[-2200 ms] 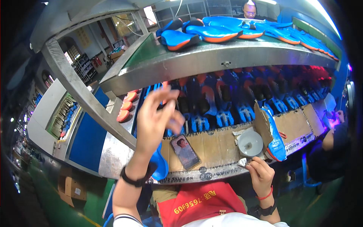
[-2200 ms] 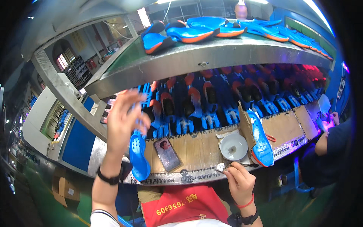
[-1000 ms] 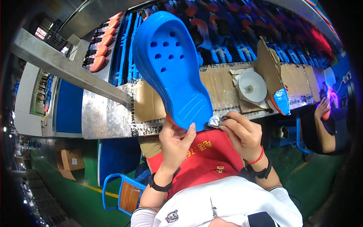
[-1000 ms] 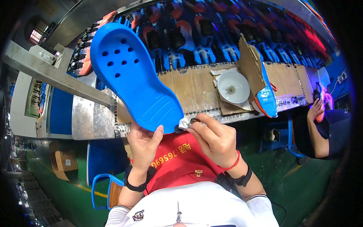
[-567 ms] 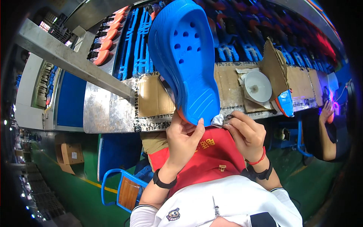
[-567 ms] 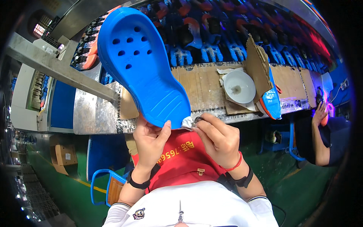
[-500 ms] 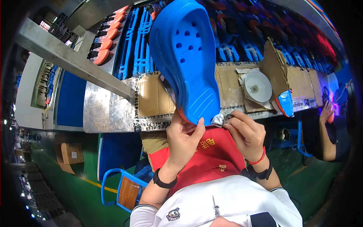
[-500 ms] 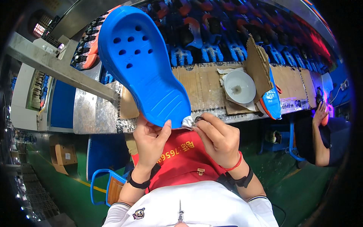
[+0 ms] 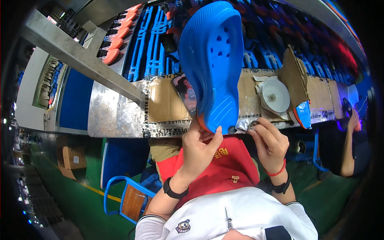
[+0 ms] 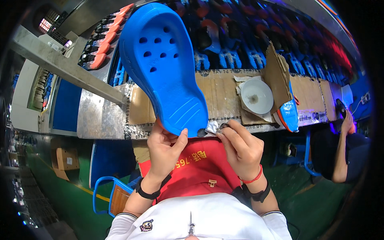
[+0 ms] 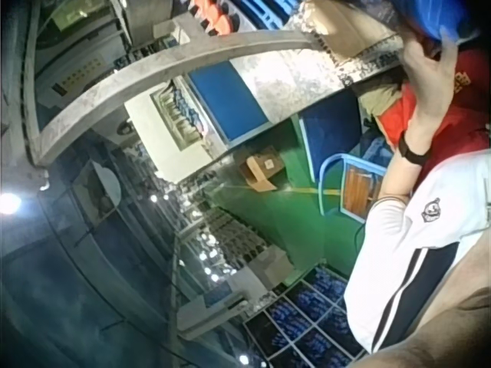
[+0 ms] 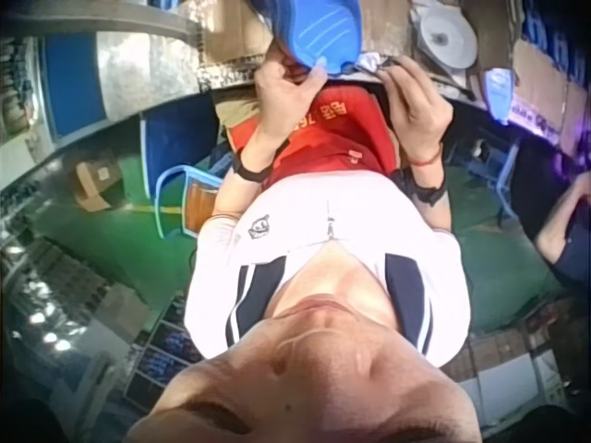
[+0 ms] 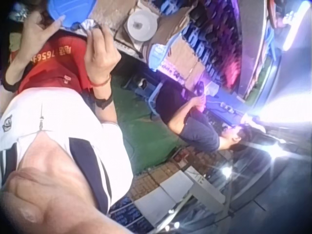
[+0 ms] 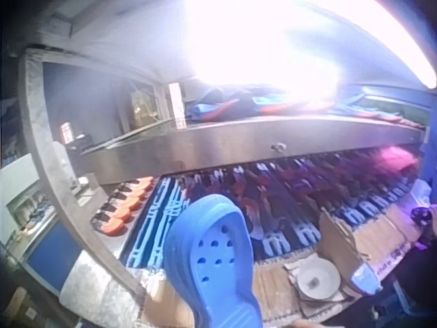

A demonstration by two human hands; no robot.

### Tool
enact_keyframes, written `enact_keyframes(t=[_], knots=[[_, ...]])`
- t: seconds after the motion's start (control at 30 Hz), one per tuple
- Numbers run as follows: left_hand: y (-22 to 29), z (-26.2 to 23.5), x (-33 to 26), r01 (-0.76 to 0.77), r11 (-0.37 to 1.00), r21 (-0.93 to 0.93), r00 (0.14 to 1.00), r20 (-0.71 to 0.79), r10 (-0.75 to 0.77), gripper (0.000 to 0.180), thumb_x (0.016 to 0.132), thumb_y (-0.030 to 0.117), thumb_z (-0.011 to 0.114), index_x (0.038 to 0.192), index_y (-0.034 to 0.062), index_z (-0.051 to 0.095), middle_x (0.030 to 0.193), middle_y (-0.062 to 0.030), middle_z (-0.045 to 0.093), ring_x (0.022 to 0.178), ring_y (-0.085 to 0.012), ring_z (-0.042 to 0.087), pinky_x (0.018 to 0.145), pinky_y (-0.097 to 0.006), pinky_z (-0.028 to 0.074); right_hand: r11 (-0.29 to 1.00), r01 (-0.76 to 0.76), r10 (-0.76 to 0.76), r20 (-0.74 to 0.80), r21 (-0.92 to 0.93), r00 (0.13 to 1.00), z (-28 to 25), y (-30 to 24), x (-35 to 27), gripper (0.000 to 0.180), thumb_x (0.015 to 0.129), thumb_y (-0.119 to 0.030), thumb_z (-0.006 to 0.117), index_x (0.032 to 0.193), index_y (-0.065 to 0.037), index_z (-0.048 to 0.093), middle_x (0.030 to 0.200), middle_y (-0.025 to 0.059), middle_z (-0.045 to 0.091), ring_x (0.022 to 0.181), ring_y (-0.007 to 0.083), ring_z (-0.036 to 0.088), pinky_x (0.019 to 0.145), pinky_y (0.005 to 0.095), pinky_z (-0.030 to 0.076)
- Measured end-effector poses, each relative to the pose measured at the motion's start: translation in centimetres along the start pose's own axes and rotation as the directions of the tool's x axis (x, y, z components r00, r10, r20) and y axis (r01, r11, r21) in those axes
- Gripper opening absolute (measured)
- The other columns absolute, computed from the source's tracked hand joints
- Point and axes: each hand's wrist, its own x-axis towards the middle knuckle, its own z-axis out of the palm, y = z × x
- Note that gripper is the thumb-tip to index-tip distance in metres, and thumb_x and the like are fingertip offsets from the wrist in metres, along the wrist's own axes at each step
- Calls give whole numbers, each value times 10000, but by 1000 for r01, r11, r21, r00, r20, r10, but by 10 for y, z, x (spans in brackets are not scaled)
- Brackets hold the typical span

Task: Applying adhesive to shoe soles and assembling various components using a brush and pliers.

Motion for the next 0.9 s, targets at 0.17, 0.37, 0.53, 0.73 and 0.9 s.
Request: enact_keyframes(t=[0.17, 0.37, 0.53, 0.73, 0.9], knots=[[0, -2, 2, 32, 999, 25, 998, 56, -34, 356, 866, -59, 644, 1184, -48, 484, 1054, -118, 644, 934, -134, 658, 809, -264, 560, 999, 29, -30, 27, 29, 999, 5, -3, 2, 192, 701, 41, 770, 855, 13, 658, 905, 155, 666, 615, 279, 644, 537, 299, 505], [1, 1, 8, 20, 999, 38, 999, 38, -21, 348, 861, -48, 655, 1175, -60, 505, 1017, -106, 659, 912, -143, 668, 808, -270, 566, 1000, 16, -16, -33, -12, 999, 3, 3, 4, 180, 721, 45, 765, 868, 15, 666, 920, 170, 678, 586, 268, 629, 523, 290, 490], [31, -4, 23, -87, 993, -81, 995, 49, 91, 614, 841, -60, 657, 1332, -8, 291, 1179, -161, 566, 1027, -196, 645, 845, -303, 571, 996, -93, 92, -160, 3, 983, -19, 18, -2, 155, 745, 59, 743, 873, 25, 663, 940, 181, 683, 594, 235, 628, 544, 274, 484], [115, -13, 100, -315, 933, -174, 926, 159, 342, 633, 867, 17, 652, 1327, -19, 219, 1258, -217, 508, 1031, -271, 648, 822, -365, 600, 990, -142, 142, -202, 18, 969, -36, 25, -13, 132, 757, 61, 718, 868, 30, 654, 909, 163, 675, 623, 249, 636, 563, 280, 488], [186, -10, 209, -223, 910, -349, 928, 211, 308, 381, 934, 148, 610, 1200, -99, 496, 1130, -218, 624, 990, -307, 676, 899, -347, 570, 990, -135, 143, -239, 49, 961, -39, 21, -16, 121, 763, 51, 717, 863, 22, 656, 898, 157, 671, 608, 244, 631, 545, 285, 481]])
